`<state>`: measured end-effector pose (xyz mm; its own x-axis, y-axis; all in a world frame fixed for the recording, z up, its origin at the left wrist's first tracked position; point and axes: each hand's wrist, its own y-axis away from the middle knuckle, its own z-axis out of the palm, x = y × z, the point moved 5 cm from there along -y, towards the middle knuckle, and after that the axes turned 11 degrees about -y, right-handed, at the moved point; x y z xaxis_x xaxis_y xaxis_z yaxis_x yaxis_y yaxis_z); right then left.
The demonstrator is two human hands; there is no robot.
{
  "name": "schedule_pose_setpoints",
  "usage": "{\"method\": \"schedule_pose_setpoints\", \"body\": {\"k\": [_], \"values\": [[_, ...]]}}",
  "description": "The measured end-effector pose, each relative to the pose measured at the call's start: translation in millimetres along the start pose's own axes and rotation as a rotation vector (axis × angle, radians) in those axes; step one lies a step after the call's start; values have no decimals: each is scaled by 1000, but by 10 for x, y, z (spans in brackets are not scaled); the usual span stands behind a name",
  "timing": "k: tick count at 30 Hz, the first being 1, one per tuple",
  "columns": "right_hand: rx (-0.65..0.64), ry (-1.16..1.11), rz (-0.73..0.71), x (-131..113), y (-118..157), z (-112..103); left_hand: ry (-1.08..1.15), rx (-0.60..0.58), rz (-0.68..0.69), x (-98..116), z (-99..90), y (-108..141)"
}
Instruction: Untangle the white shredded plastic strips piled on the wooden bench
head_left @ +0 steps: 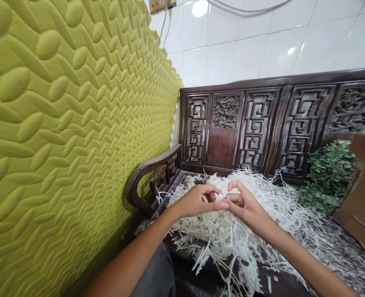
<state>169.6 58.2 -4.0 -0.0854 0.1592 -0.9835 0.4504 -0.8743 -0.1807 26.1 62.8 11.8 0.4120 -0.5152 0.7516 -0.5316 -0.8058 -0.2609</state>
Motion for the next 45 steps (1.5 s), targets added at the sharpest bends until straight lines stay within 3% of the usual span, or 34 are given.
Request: {"method": "schedule_pose_setpoints", "body": {"k": [8, 20, 24, 32, 37, 40, 42, 43, 44, 45], "values": [[8, 43, 4, -48, 11, -2, 0, -61, 12, 3, 23, 10], [-21, 163, 49, -81, 37, 55, 149, 15, 42, -37, 30, -21], [-36, 248, 12, -162, 35, 133, 103, 114, 41, -76, -3, -48], [114, 356, -31, -288, 76, 221, 250, 139, 54, -121, -36, -158], [181, 411, -55, -370, 118, 128, 374, 227, 44, 18, 38, -212], [209, 447, -38, -393, 174, 100, 395, 216, 39, 32, 86, -293], [176, 415, 4, -414, 266, 187, 389, 317, -32, -100, -30, -334], [140, 383, 31, -430, 329, 265, 376, 403, -76, -203, -138, -330], [92, 333, 74, -438, 401, 356, 384, 568, -171, -350, -286, -284], [33, 299, 94, -456, 472, 453, 388, 634, -209, -470, -396, -241]]}}
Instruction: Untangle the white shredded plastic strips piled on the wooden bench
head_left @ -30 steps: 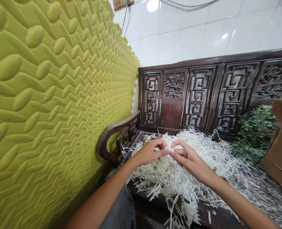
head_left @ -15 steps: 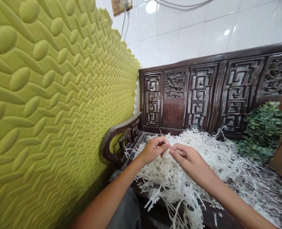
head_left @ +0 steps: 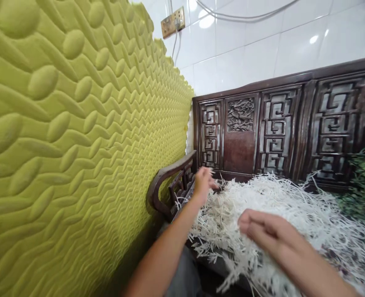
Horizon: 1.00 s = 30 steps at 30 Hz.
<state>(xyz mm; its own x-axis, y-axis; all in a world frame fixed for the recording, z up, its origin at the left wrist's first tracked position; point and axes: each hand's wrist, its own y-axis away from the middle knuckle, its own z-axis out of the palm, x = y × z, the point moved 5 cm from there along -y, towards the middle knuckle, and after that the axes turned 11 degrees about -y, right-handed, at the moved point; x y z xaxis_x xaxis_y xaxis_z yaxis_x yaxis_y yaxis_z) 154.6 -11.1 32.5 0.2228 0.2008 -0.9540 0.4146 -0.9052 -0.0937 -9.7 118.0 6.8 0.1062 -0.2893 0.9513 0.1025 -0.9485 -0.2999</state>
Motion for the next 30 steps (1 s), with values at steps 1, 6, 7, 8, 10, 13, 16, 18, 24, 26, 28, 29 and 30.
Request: {"method": "schedule_pose_setpoints", "body": {"k": [1, 6, 7, 8, 10, 13, 16, 18, 24, 26, 28, 29, 30], "values": [[-19, -23, -10, -41, 68, 53, -1, 27, -10, -64, -122, -42], [4, -76, 63, 60, 91, -53, -130, -156, -45, -288, -279, 45], [23, -79, 82, 126, 48, -128, -193, -205, -21, -270, -236, 100], [49, -82, 91, 192, 4, -207, -257, -248, 8, -228, -184, 159], [93, -75, 83, 308, -75, -339, -343, -345, 53, -105, -64, 289], [98, -53, 46, 415, -147, -413, -294, -603, 46, 98, 145, 520], [60, -16, 11, 443, -177, -382, -263, -740, 100, 277, 285, 709], [42, 9, -16, 430, -184, -350, -311, -691, 155, 339, 325, 757], [33, 34, -47, 373, -177, -324, -420, -622, 270, 358, 390, 750], [13, 59, -40, 357, -161, -306, -407, -631, 275, 351, 388, 724], [2, 112, -31, 333, -131, -269, -377, -637, 244, 332, 376, 697], [13, 158, -30, 315, -110, -249, -351, -640, 218, 319, 370, 684], [35, 217, -31, 294, -87, -230, -319, -638, 189, 307, 360, 673]]}}
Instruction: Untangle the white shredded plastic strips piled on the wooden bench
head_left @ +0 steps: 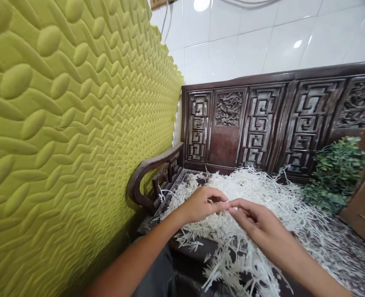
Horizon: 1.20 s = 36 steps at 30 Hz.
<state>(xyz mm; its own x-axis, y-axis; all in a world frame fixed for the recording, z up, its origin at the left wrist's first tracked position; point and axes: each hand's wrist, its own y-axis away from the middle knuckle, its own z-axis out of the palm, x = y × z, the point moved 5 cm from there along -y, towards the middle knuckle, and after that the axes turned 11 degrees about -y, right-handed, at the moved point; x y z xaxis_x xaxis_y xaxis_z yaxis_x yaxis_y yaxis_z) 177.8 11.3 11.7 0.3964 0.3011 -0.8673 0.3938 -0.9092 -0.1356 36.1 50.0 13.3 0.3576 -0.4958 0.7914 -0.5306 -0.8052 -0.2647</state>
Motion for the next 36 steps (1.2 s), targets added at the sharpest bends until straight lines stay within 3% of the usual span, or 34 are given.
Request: {"method": "schedule_pose_setpoints", "body": {"k": [5, 12, 14, 16, 18, 20, 22, 27, 31, 33, 36], "values": [[92, 271, 21, -69, 84, 63, 132, 73, -72, -53, -27, -3], [155, 349, -24, -77, 43, 43, 251, 168, -155, -149, 42, -105], [106, 294, -22, -141, 111, 112, 216, 319, -185, -279, -140, -123], [0, 184, -60, -245, 226, 238, 163, 609, -271, -469, -448, -53], [-79, 101, -116, -336, 343, 343, 163, 653, -312, -625, -623, 2], [-97, 44, -116, -336, 395, 374, 157, 595, -343, -706, -651, 44], [-69, -3, -84, -258, 369, 332, 140, 497, -319, -655, -548, 64], [36, -22, -5, -51, 209, 100, 175, 104, -178, -172, -103, 111], [54, -16, -1, -56, 172, -3, 97, -212, -85, 91, 81, 202], [41, -21, 3, -63, 166, -1, 83, -216, -85, 95, 82, 207], [24, -10, 7, -75, 153, 45, 145, -119, -93, 54, 41, 155]]}}
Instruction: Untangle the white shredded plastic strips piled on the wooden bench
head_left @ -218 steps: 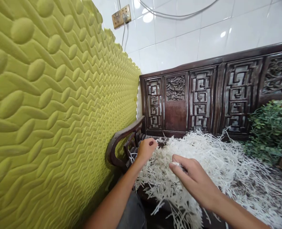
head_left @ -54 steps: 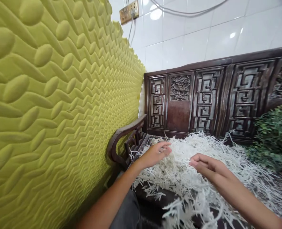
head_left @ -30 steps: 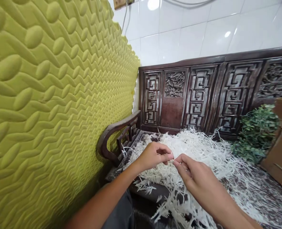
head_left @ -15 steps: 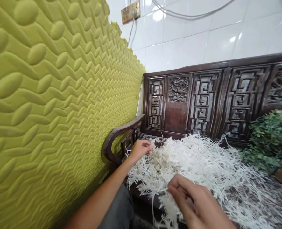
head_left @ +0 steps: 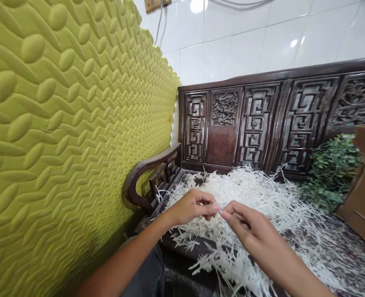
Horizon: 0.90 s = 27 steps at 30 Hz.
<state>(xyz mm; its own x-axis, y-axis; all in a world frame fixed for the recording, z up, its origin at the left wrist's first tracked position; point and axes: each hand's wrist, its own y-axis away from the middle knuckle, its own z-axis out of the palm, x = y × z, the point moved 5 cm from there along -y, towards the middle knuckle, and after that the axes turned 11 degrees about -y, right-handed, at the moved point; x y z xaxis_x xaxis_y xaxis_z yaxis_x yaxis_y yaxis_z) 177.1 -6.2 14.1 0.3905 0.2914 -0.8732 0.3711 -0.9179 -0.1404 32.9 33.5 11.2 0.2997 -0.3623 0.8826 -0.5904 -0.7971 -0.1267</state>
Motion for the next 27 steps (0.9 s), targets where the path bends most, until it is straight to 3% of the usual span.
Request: {"method": "schedule_pose_setpoints", "body": {"k": [6, 13, 16, 17, 19, 21, 23, 27], "values": [[80, 124, -11, -72, -49, 27, 61, 177, 45, -31, -63, -133], [167, 230, -39, -79, -181, -69, 147, 336, 1, -106, 25, -324], [141, 146, -60, -187, -91, 7, 182, 544, -107, -262, -188, -387], [85, 93, -84, -252, -31, 78, 190, 735, -189, -364, -349, -341], [-47, 25, -168, -411, 109, 246, 199, 857, -258, -548, -592, -281], [-84, -29, -214, -523, 210, 342, 197, 860, -318, -736, -749, -224], [-52, -131, -189, -536, 217, 335, 187, 810, -362, -863, -787, -191], [-10, -289, -66, -320, 19, 160, 147, 684, -327, -783, -629, -229]]}}
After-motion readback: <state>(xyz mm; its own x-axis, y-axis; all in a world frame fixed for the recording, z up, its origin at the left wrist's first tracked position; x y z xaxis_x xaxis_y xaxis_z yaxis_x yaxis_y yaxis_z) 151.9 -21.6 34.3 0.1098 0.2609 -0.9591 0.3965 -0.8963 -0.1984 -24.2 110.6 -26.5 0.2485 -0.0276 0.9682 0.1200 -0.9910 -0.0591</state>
